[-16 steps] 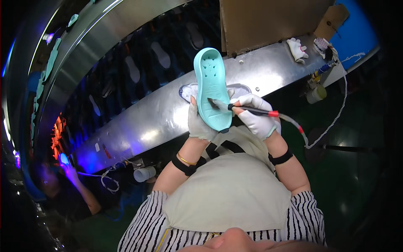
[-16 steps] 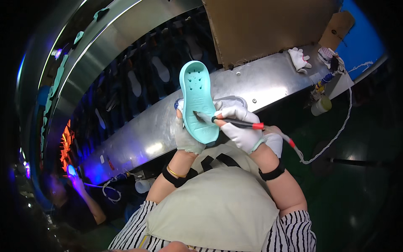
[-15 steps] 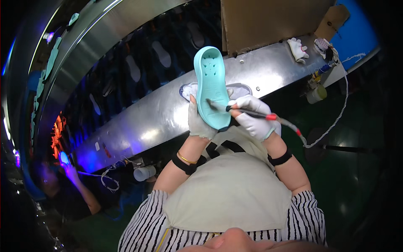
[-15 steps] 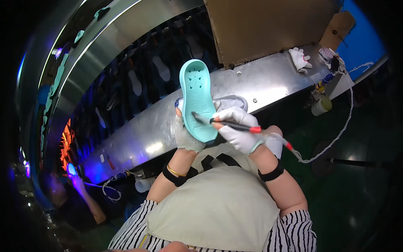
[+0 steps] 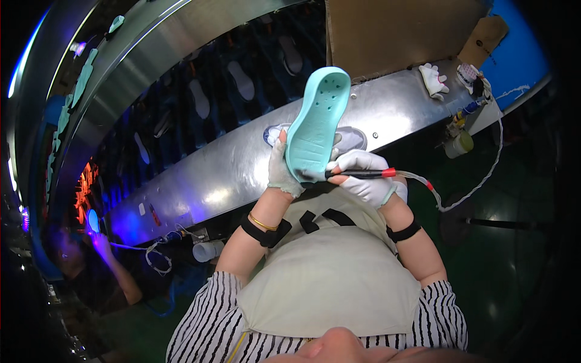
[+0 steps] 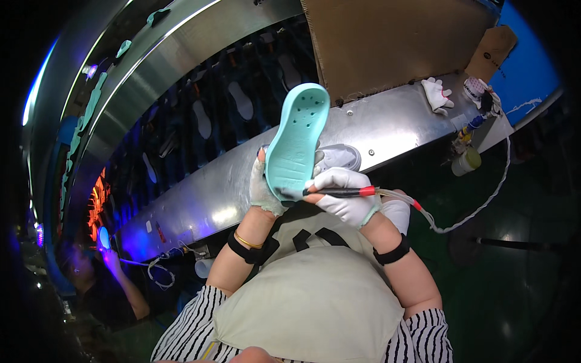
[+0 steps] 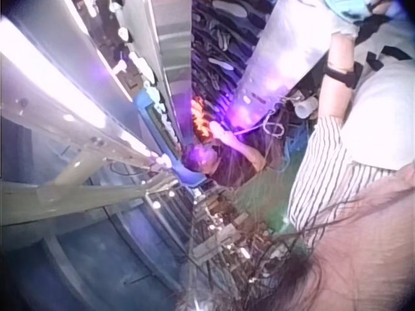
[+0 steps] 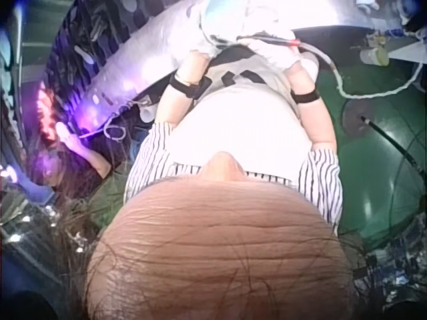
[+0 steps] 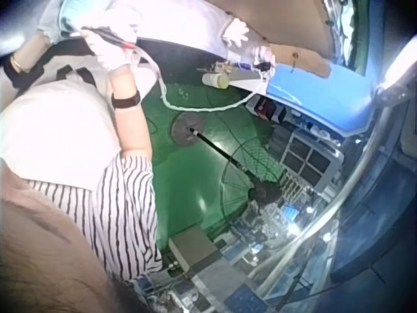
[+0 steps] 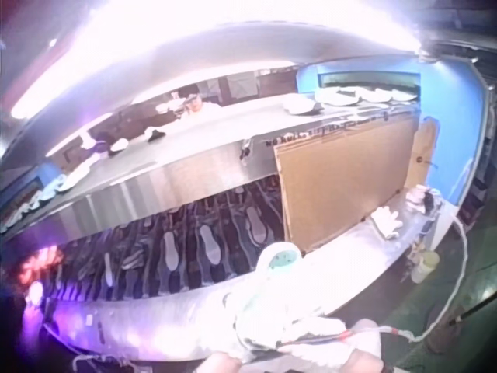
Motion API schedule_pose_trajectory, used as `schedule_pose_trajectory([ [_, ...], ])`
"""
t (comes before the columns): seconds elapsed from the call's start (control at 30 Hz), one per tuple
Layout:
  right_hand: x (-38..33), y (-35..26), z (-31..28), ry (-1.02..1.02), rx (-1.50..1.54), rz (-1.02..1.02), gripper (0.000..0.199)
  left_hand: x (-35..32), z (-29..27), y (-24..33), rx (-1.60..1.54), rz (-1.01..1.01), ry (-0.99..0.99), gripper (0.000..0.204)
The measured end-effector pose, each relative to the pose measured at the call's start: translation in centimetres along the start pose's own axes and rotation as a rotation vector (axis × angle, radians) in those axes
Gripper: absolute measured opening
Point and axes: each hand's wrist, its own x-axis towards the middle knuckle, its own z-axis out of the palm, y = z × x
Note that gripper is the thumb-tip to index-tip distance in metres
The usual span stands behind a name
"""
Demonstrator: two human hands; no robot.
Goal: Apply adhesive to the bottom of shoe soles using a brush tool.
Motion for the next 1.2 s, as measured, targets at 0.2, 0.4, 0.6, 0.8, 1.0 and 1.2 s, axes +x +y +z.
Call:
schedule_pose_trajectory([
  [0.2, -0.1, 0.3, -0.1, -0.12, -0.142, -0.231, 0.016, 0.6, -0.5, 0.7, 0.047, -0.041, 0.038, 0.077],
  [0.4, -1.2, 0.4, -0.6, -0.164, 0.367, 0.071, 0.013, 0.4, -0.5, 0.9, 0.076, -0.076, -0.022, 0.072],
  [0.6, 0.6, -0.9, -0.9, -0.135, -0.06, -0.069, 0.02, 0.4, -0.7, 1.5, 0.154, -0.11, 0.162, 0.06],
  [0.8, 2.4, -1.2, -2.0, -0.393, -0.245, -0.043, 0.019, 0.5, 0.0, 2.3, 0.398, -0.249, 0.346, 0.049],
  [1.0, 3.4, -2.9, -3.7, -0.416, -0.24, 0.033, 0.019, 0.2, -0.3, 2.4, 0.361, -0.352, 0.336, 0.055],
  [1.2, 1.1, 0.0, -0.2, 0.012, 0.015, 0.068, 0.013, 0.2, 0.1, 0.9, 0.093, -0.111, 0.127, 0.062],
])
